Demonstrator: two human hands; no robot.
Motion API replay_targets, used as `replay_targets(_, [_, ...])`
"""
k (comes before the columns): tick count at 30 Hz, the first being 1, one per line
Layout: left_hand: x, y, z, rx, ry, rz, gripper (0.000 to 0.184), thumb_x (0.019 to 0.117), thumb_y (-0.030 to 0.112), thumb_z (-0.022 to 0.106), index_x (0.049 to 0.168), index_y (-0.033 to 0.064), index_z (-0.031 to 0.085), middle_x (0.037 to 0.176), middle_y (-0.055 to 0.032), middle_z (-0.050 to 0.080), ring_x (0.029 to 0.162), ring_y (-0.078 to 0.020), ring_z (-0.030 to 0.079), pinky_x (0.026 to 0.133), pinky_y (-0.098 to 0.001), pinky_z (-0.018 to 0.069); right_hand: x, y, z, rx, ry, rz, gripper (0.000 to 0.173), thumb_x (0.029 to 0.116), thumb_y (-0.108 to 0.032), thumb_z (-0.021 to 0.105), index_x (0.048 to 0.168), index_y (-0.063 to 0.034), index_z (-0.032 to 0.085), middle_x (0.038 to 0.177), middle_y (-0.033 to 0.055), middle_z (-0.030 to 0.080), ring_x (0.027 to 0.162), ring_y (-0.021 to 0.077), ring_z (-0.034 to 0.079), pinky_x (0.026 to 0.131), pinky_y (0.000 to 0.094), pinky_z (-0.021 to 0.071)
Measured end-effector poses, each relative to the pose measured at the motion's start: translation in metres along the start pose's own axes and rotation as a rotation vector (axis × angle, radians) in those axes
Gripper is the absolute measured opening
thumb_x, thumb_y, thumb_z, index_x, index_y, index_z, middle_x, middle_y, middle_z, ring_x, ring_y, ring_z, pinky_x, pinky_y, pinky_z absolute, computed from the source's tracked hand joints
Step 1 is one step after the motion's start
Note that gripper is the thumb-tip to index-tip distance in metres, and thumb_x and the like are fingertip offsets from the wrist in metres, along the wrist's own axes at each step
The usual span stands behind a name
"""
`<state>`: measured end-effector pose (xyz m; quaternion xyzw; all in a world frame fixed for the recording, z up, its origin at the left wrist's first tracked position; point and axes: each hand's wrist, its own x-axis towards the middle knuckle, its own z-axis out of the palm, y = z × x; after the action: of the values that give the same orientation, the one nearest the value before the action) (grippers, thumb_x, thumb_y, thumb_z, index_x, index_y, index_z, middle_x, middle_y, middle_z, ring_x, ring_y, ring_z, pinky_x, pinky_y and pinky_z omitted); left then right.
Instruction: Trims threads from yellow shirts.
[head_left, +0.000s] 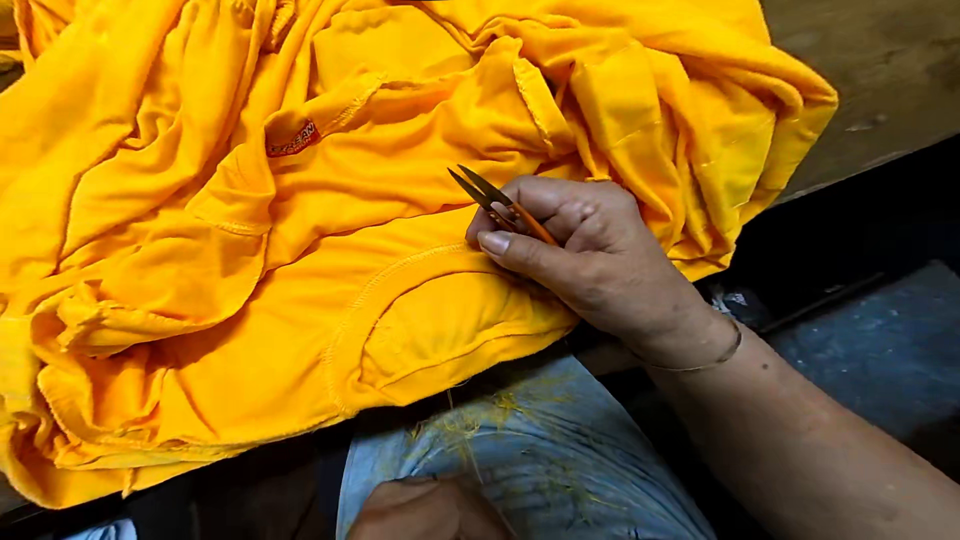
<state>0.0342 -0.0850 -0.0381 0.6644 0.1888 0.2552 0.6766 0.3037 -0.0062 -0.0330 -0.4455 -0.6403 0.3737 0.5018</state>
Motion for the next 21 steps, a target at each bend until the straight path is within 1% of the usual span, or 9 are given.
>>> replay_targets(3, [-0.019,-0.021,0.011,-0.125,0.089,-0.082,0.010,0.0962,0.007,0.071,0.099,-0.0020,0.071,0.089,-0.0109,0.072,0.081,-0.0132,0.070,0.074,-0.0290,0.0593,0.000,-0.002,0.002,-0.041,-0.005,-0.019,0.008,0.1009,-0.004,0.060,0.100,-0.0011,0.067,0.077,0.0001,0.063,0.062,0.0029,0.055,0.052,0.0150,0.0444])
replay_targets(6, [-0.027,-0.027,0.019,-0.371,0.301,-0.196,0.032,0.0980,0.010,0.068,0.129,0.0039,0.060,0.083,-0.0064,0.072,0.068,-0.0121,0.069,0.062,-0.0288,0.0601,-0.007,-0.009,0.002,-0.084,-0.030,-0.023,0.010,0.1020,-0.007,0.059,0.102,-0.0018,0.068,0.081,0.0000,0.065,0.068,0.0031,0.059,0.058,0.0153,0.0492])
replay_targets(8, [-0.025,-0.031,0.016,-0.410,0.369,-0.216,0.043,0.1008,0.012,0.065,0.141,0.0023,0.051,0.079,-0.0098,0.070,0.062,-0.0164,0.069,0.057,-0.0317,0.0602,-0.015,-0.018,0.003,-0.066,-0.060,-0.010,0.016,0.1054,-0.012,0.055,0.103,-0.0025,0.068,0.077,-0.0022,0.061,0.063,0.0025,0.055,0.054,0.0153,0.0458])
replay_targets(10, [-0.018,-0.034,0.011,-0.341,0.407,-0.184,0.048,0.1023,0.020,0.064,0.144,0.0011,0.049,0.077,-0.0101,0.070,0.061,-0.0159,0.068,0.055,-0.0296,0.0601,-0.029,-0.029,0.001,-0.002,-0.126,0.014,0.028,0.1094,-0.017,0.044,0.108,-0.0010,0.068,0.074,-0.0048,0.055,0.060,0.0012,0.048,0.050,0.0151,0.0396])
replay_targets(12, [-0.007,-0.033,0.010,-0.332,0.497,-0.144,0.038,0.1012,0.029,0.065,0.129,0.0034,0.060,0.069,-0.0084,0.068,0.055,-0.0138,0.066,0.053,-0.0270,0.0587,-0.044,-0.036,0.002,-0.056,-0.144,-0.025,0.035,0.1104,-0.019,0.040,0.112,0.0004,0.069,0.075,-0.0063,0.055,0.060,-0.0014,0.047,0.050,0.0132,0.0387])
replay_targets(14, [0.008,-0.030,0.012,-0.442,0.594,-0.101,0.029,0.1002,0.035,0.066,0.100,0.0062,0.067,0.061,-0.0078,0.063,0.051,-0.0146,0.064,0.055,-0.0303,0.0596,-0.056,-0.040,0.003,-0.294,-0.133,-0.140,0.035,0.1100,-0.019,0.041,0.112,0.0000,0.070,0.086,-0.0041,0.063,0.072,-0.0020,0.055,0.061,0.0133,0.0473])
replay_targets(16, [0.022,-0.027,0.014,-0.564,0.644,-0.086,0.036,0.1010,0.035,0.065,0.081,0.0047,0.069,0.057,-0.0089,0.061,0.050,-0.0157,0.064,0.055,-0.0322,0.0603,-0.065,-0.036,0.006,-0.526,-0.095,-0.249,0.034,0.1083,-0.019,0.044,0.111,-0.0001,0.072,0.086,-0.0009,0.062,0.072,0.0021,0.055,0.060,0.0172,0.0455])
replay_targets(18, [0.033,-0.023,0.017,-0.599,0.688,-0.118,0.041,0.1027,0.032,0.063,0.076,0.0024,0.070,0.054,-0.0094,0.060,0.047,-0.0151,0.063,0.052,-0.0314,0.0592,-0.074,-0.030,0.007,-0.709,-0.064,-0.314,0.034,0.1070,-0.022,0.046,0.112,0.0002,0.072,0.081,0.0024,0.059,0.068,0.0097,0.053,0.055,0.0243,0.0413])
replay_targets(21, [0.041,-0.021,0.018,-0.655,0.689,-0.188,0.043,0.1053,0.037,0.057,0.088,-0.0002,0.069,0.056,-0.0114,0.060,0.046,-0.0163,0.062,0.049,-0.0314,0.0584,-0.083,-0.023,0.007,-0.799,-0.048,-0.337,0.036,0.1072,-0.024,0.047,0.115,0.0010,0.072,0.079,0.0052,0.059,0.064,0.0148,0.053,0.052,0.0288,0.0391])
